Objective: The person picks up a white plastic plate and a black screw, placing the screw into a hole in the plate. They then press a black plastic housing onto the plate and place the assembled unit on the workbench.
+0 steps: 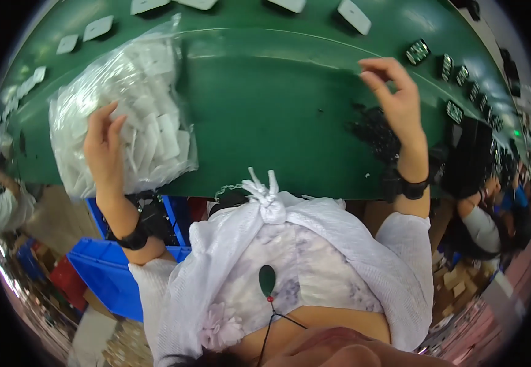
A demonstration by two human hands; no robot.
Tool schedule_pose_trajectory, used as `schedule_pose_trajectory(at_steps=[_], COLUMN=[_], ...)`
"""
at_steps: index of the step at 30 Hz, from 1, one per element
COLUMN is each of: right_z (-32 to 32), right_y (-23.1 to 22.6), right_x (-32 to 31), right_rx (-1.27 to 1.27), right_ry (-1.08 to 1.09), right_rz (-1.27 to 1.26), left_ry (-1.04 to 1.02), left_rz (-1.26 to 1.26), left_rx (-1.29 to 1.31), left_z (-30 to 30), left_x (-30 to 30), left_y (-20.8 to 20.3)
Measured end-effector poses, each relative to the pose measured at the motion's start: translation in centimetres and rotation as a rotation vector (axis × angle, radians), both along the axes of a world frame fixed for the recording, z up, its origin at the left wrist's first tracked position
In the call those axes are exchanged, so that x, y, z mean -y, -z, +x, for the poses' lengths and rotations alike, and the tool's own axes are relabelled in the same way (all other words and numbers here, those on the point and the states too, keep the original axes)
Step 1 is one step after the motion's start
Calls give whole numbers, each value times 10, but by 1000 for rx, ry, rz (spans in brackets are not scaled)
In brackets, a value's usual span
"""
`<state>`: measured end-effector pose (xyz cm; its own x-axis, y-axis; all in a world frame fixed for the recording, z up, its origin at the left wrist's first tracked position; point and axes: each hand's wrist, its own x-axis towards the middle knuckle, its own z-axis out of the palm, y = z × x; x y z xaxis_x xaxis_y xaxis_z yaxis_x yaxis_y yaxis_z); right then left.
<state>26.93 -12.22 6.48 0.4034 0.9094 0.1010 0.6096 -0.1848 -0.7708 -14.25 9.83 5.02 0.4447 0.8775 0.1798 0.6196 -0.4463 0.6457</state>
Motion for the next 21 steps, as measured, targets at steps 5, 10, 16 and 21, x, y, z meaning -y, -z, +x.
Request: schedule_pose_trajectory(at_steps=[5,10,16,21], right_z=[-31,-60,-72,-75], right_y=[22,31,48,46], right_x=[28,24,19,17], right_rx=[278,304,296,458], right_ry=[-11,-67,-170,-209], right_rz=[-62,2,4,-9], left_ry=[-177,-128,207,348], left_rz=[114,126,-668,-884], left_rx=[110,499,656,720], left_z=[-2,25,103,144], left_x=[5,35,80,92], left_y=[-11,-36,-15,13])
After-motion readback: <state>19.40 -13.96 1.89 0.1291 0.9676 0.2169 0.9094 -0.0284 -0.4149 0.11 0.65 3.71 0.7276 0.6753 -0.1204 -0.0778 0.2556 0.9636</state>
